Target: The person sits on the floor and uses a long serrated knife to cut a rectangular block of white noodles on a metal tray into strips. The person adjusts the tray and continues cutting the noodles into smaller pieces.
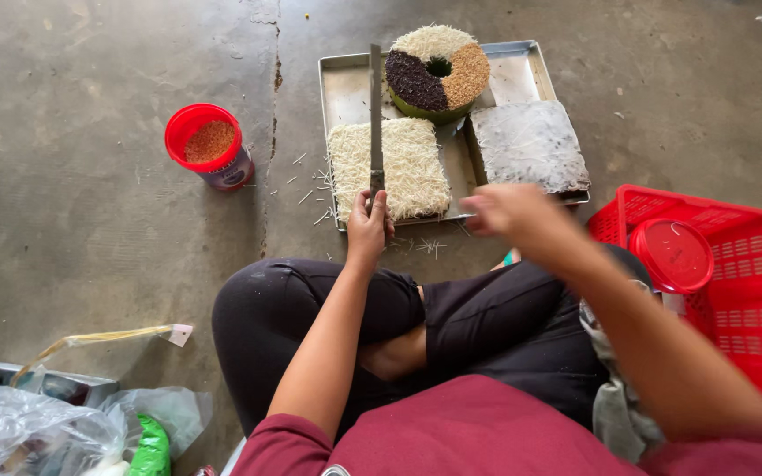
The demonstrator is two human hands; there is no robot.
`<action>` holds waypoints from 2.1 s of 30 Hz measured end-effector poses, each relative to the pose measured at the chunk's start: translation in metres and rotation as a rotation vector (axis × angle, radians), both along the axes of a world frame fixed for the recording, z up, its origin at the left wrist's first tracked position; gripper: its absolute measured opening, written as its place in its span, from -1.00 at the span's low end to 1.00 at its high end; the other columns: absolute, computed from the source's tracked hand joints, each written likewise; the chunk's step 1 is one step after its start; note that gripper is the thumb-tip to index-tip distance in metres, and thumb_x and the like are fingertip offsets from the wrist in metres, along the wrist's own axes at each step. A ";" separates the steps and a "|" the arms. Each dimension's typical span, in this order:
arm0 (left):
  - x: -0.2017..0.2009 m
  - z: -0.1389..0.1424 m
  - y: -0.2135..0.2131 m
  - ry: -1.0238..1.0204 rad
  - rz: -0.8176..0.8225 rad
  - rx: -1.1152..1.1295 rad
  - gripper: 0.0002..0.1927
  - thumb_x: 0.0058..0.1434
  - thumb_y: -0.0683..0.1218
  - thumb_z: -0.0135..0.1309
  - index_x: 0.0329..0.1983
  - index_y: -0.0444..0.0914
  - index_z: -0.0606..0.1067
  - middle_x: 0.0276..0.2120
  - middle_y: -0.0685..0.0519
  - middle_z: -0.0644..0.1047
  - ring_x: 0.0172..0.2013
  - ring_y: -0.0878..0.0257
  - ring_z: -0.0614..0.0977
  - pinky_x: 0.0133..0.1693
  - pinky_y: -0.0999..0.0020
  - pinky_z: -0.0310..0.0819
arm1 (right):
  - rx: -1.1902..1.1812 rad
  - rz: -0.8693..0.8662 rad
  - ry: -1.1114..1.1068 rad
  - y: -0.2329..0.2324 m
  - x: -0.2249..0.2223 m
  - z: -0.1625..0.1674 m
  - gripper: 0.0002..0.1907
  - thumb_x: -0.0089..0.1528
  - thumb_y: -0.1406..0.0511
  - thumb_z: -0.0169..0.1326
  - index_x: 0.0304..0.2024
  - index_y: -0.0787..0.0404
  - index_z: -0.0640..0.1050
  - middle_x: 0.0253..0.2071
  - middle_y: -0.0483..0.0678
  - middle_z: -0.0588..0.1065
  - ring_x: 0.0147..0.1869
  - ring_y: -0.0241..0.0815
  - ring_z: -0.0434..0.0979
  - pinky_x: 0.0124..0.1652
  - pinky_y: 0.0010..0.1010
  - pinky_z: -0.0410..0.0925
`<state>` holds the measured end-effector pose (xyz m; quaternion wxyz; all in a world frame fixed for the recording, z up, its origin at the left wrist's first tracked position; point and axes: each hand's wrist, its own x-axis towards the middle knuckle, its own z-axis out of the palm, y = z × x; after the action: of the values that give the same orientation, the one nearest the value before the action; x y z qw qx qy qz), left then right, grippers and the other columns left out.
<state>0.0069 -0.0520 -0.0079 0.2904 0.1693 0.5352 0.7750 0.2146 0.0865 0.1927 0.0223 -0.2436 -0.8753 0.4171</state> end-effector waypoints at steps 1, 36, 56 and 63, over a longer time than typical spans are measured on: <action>-0.001 0.002 0.001 0.012 -0.013 0.008 -0.72 0.47 0.04 -0.01 -0.01 -0.27 0.34 -0.51 0.14 0.42 -0.62 0.42 0.44 -0.58 0.48 0.29 | 0.251 -0.031 -0.111 0.012 0.026 0.024 -0.68 0.36 0.15 -0.01 -0.08 0.25 0.58 -0.24 0.09 0.60 -0.28 -0.06 0.65 -0.20 -0.21 0.46; 0.072 0.049 -0.040 -0.055 -0.232 -0.209 -0.76 0.45 -0.02 -0.03 0.02 -0.27 0.39 -0.53 0.17 0.36 -0.64 0.46 0.31 -0.61 0.51 0.16 | -1.406 -0.549 0.306 0.024 0.026 -0.253 -0.58 0.21 0.04 0.13 -0.10 0.23 0.54 -0.24 0.03 0.59 -0.27 -0.10 0.64 -0.21 -0.26 0.54; 0.150 0.082 -0.097 0.515 -0.228 -0.675 -0.74 0.39 -0.02 -0.03 -0.02 -0.30 0.48 -0.40 -0.23 0.62 -0.33 -0.18 0.66 -0.30 0.05 0.51 | -1.455 -0.658 0.425 -0.022 -0.004 -0.266 -0.82 0.33 0.26 0.10 -0.23 0.25 0.60 -0.38 -0.03 0.62 -0.41 -0.17 0.63 -0.35 -0.28 0.53; 0.161 0.102 -0.127 0.394 -0.309 -0.712 -0.74 0.39 0.00 -0.04 -0.02 -0.25 0.48 -0.49 -0.14 0.60 -0.46 -0.02 0.67 -0.38 0.16 0.47 | -1.419 -0.747 0.457 0.000 0.001 -0.266 -0.81 0.33 0.28 0.11 -0.20 0.31 0.61 -0.36 0.00 0.62 -0.40 -0.16 0.62 -0.35 -0.28 0.52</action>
<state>0.1677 -0.1793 0.0941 0.3354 0.2815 0.7827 0.4423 0.2160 0.0867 -0.0733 0.1776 -0.3835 -0.2404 0.8739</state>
